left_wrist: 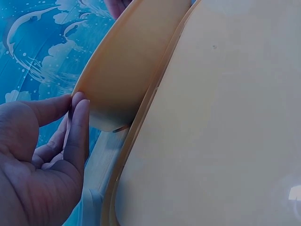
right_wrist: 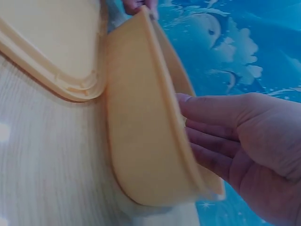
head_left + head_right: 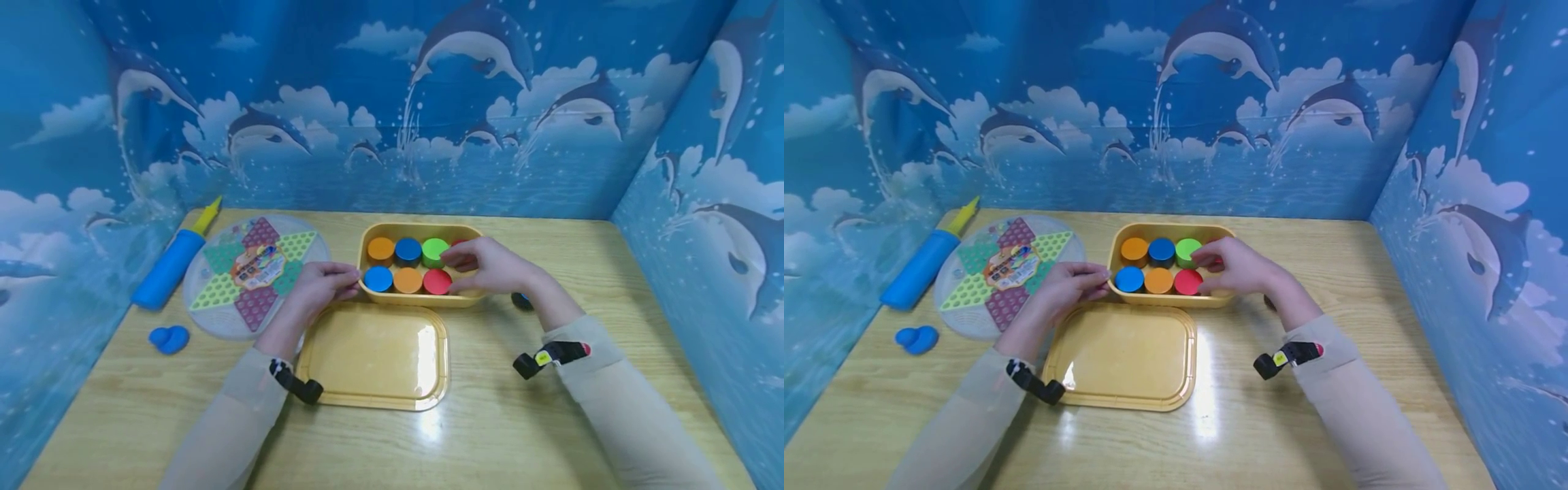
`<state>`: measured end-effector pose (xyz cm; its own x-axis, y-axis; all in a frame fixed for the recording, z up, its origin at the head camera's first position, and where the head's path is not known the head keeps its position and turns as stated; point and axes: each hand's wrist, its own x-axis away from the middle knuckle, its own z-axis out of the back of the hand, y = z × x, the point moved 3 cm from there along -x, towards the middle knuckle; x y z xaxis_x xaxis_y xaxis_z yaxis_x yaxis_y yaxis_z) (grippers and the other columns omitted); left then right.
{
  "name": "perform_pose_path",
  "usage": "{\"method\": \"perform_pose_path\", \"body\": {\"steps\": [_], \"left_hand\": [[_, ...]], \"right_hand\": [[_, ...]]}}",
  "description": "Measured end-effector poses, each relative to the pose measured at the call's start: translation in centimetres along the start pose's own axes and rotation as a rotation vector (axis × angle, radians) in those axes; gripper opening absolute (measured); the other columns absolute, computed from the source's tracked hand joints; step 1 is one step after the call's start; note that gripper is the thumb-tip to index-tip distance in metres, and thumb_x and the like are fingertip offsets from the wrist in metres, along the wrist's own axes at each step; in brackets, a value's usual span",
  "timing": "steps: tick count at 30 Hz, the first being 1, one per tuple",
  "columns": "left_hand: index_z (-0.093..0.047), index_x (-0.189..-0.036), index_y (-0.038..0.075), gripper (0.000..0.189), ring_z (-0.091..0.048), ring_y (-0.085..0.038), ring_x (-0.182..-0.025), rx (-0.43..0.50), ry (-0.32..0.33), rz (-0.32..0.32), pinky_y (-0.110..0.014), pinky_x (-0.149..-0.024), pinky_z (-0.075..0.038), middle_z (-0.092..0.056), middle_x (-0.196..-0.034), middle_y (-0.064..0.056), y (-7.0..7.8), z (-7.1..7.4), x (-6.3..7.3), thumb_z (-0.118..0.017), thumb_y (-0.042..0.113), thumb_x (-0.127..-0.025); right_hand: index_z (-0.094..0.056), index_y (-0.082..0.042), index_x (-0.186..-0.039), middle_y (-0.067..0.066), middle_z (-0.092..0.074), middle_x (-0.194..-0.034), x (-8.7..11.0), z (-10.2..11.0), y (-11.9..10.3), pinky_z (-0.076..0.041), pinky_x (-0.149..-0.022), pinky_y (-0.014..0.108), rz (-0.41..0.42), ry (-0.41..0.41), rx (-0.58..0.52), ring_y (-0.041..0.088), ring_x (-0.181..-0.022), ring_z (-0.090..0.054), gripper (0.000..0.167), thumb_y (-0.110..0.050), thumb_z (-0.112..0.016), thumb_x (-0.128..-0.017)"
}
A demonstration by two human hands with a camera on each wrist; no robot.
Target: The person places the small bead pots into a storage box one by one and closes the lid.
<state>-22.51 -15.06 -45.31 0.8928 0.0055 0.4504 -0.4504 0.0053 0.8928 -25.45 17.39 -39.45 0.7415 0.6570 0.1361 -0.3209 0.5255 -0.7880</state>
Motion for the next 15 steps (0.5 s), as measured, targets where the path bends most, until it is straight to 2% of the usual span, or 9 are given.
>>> {"method": "perform_pose_path", "body": {"steps": [4,8,15], "left_hand": [[-0.071,-0.126,-0.004,0.026,-0.075,-0.021,-0.09,0.0,-0.002,-0.001,-0.032,-0.085,-0.066,-0.072,-0.111,-0.02,-0.1,0.0,0.0,-0.073,0.007,-0.102],[-0.07,-0.127,-0.005,0.027,-0.075,-0.02,-0.09,0.002,-0.013,-0.009,-0.032,-0.085,-0.066,-0.072,-0.111,-0.02,-0.1,0.1,0.1,-0.072,0.008,-0.103],[-0.071,-0.125,-0.002,0.025,-0.076,-0.022,-0.091,-0.02,-0.004,0.001,-0.032,-0.085,-0.066,-0.072,-0.113,-0.02,0.0,0.0,0.2,-0.073,0.01,-0.103]], "right_hand": [[-0.061,0.005,-0.143,0.023,-0.064,-0.139,1.6,1.0,-0.1,-0.053,-0.108,0.059,0.008,0.061,-0.007,0.04,-0.128,-0.063,0.059,-0.009,-0.085,-0.092],[-0.063,0.004,-0.142,0.023,-0.063,-0.14,3.2,2.2,0.0,-0.054,-0.107,0.06,0.034,0.112,0.041,0.042,-0.129,-0.061,0.054,-0.01,-0.084,-0.094],[-0.064,0.003,-0.141,0.022,-0.065,-0.139,5.7,4.1,1.3,-0.054,-0.108,0.055,-0.019,0.183,0.123,0.038,-0.129,-0.062,0.054,-0.014,-0.085,-0.094]]}}
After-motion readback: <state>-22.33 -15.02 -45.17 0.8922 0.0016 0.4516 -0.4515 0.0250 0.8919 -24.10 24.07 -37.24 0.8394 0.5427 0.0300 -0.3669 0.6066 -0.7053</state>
